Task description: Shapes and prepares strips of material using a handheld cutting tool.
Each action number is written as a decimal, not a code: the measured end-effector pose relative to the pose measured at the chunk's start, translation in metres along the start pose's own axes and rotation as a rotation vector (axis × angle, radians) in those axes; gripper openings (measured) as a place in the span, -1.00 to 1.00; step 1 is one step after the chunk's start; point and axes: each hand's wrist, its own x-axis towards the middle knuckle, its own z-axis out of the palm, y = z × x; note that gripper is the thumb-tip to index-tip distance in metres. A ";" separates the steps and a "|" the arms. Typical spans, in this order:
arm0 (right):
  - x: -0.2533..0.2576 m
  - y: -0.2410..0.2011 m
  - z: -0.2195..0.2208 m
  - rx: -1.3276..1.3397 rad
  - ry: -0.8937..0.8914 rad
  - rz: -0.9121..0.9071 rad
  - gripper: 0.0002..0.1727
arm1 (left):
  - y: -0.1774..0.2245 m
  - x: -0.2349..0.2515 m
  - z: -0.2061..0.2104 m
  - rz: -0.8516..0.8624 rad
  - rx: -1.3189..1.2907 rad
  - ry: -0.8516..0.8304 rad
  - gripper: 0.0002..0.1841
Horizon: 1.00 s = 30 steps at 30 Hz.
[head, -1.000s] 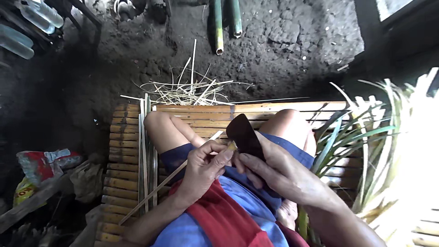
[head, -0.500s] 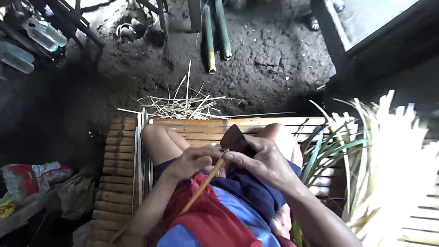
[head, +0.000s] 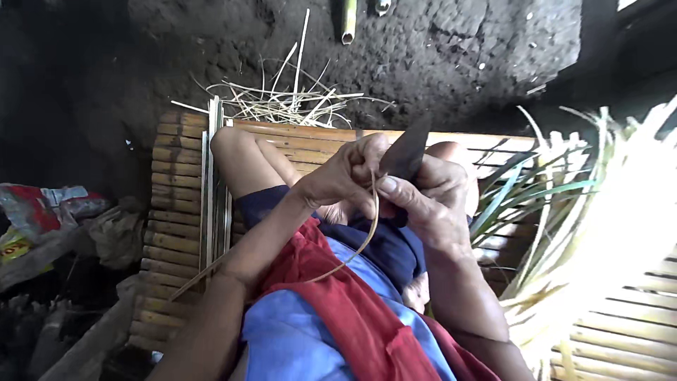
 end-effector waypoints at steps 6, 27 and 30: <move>-0.007 -0.009 -0.014 0.166 0.104 0.049 -0.84 | -0.020 -0.023 0.004 0.111 -0.203 0.300 -0.75; -0.019 -0.005 -0.015 -0.117 -0.093 0.213 -0.73 | -0.005 0.005 0.004 0.045 -0.167 1.222 -0.27; -0.021 -0.009 -0.018 -0.079 0.027 0.219 -0.82 | 0.002 -0.014 -0.023 0.055 -0.121 1.273 -0.31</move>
